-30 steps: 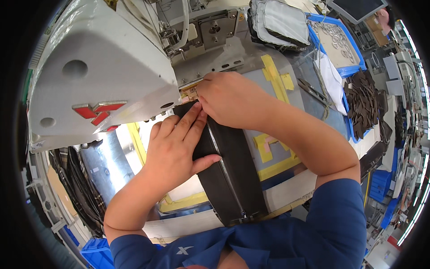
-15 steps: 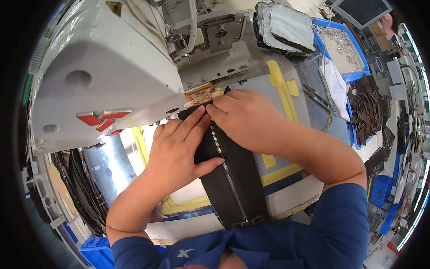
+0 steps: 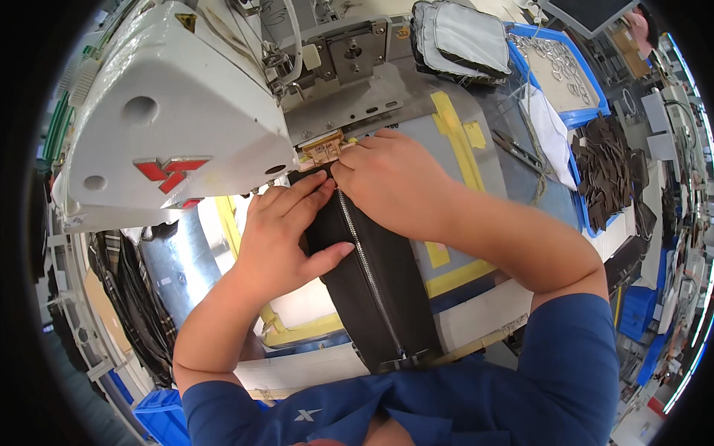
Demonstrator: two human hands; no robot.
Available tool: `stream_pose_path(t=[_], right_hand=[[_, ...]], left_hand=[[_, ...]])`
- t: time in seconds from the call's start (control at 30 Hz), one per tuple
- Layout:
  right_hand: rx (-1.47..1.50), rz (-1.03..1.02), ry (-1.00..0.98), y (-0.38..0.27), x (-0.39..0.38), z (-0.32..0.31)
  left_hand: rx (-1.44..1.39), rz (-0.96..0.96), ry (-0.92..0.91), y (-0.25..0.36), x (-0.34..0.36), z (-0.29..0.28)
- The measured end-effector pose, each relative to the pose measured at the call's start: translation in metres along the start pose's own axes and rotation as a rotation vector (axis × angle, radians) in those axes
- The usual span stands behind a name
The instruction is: The person operates an industrial sewing machine to attach zippers to small fabric pouches. They repeatedly position the pouch under the needle, sew along the zipper, and then remove the finished item to place it on a nearby pile before picking up the next pouch.
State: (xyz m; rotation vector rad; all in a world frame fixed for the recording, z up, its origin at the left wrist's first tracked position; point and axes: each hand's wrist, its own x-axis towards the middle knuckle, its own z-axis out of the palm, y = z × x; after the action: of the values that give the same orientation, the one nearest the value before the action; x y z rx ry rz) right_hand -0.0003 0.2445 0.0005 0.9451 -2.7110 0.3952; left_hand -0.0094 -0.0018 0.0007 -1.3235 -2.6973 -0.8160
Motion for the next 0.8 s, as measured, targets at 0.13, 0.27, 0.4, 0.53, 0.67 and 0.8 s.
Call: stream_pose_path(t=[0.13,0.27,0.4,0.53,0.67,0.8], right_hand=[[-0.019,0.009,-0.006,-0.001,0.001,0.000],[0.000,0.027,-0.042,-0.003,0.001,0.001],[0.038,0.065,-0.006,-0.007,0.006,0.004],[-0.009,0.099,-0.078,-0.024,0.031,0.008],[-0.036,0.080,-0.071,-0.024,0.030,0.014],[0.004,0.105,-0.118,-0.026,0.032,0.007]], left_hand=[[-0.147,-0.034,-0.033,-0.004,0.004,-0.003],[-0.231,-0.067,-0.051,-0.005,0.005,-0.006],[-0.184,-0.080,-0.033,-0.004,0.002,-0.013],[-0.120,-0.179,-0.033,-0.007,-0.005,-0.020],[-0.099,-0.189,-0.035,-0.008,-0.006,-0.023],[-0.122,-0.214,-0.083,-0.007,-0.002,-0.029]])
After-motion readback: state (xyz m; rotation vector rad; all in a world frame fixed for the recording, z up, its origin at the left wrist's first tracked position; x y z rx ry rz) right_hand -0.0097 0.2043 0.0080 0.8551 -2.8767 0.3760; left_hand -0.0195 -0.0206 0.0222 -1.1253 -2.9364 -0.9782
